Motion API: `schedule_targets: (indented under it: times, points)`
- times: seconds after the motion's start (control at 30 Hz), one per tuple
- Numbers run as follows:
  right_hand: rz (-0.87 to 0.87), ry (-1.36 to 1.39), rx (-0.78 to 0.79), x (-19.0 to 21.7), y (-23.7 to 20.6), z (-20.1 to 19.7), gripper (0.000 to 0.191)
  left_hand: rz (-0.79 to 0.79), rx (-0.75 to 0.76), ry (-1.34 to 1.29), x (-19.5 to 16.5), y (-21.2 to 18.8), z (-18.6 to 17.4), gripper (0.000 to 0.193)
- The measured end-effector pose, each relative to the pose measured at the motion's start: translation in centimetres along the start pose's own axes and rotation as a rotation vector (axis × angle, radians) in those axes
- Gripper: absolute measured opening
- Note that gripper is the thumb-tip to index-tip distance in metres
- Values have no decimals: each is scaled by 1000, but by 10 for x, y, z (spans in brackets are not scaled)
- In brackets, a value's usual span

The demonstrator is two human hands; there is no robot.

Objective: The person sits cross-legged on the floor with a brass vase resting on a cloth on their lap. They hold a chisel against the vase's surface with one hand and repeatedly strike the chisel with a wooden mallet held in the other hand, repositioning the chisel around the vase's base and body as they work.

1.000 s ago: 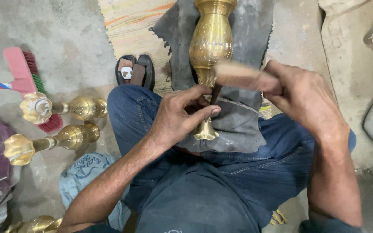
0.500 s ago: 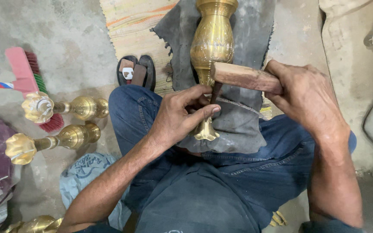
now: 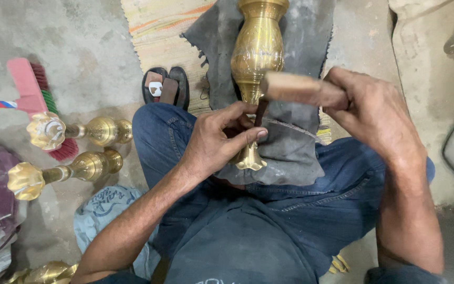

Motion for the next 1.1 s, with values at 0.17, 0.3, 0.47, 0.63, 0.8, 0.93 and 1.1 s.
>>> schedule_targets:
  times: [0.17, 0.3, 0.47, 0.63, 0.8, 0.93, 1.1]
  points:
    - [-103, -72, 5, 6, 1, 1, 29, 7, -4, 8, -2, 0, 0, 40]
    - [-64, -3, 8, 6, -1, 0, 31, 3, 2, -29, -2, 1, 0, 37]
    - [-65, -39, -65, 9, -2, -9, 31, -31, 9, -16, -1, 1, -1, 38]
    - [-153, -164, 33, 14, 1, 0, 35, 34, -27, -28, -5, -3, -2, 35]
    - [-39, -10, 19, 4, 2, 2, 32, 18, -50, -40, -4, -2, -2, 37]
    - [-117, -83, 33, 6, 2, 3, 33, -20, -42, 9, -2, -2, -1, 38]
    - [-103, -20, -63, 7, 1, -4, 30, 36, -54, 7, -4, 0, -3, 39]
Point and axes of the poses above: each hand's wrist, its own y-axis towards the middle knuckle, its own z-axis out of the palm, x = y × z, the point moved 7 cm from there along y, towards the middle knuckle, and after that the axes turned 4 degrees about -x, right-handed, at the moved point
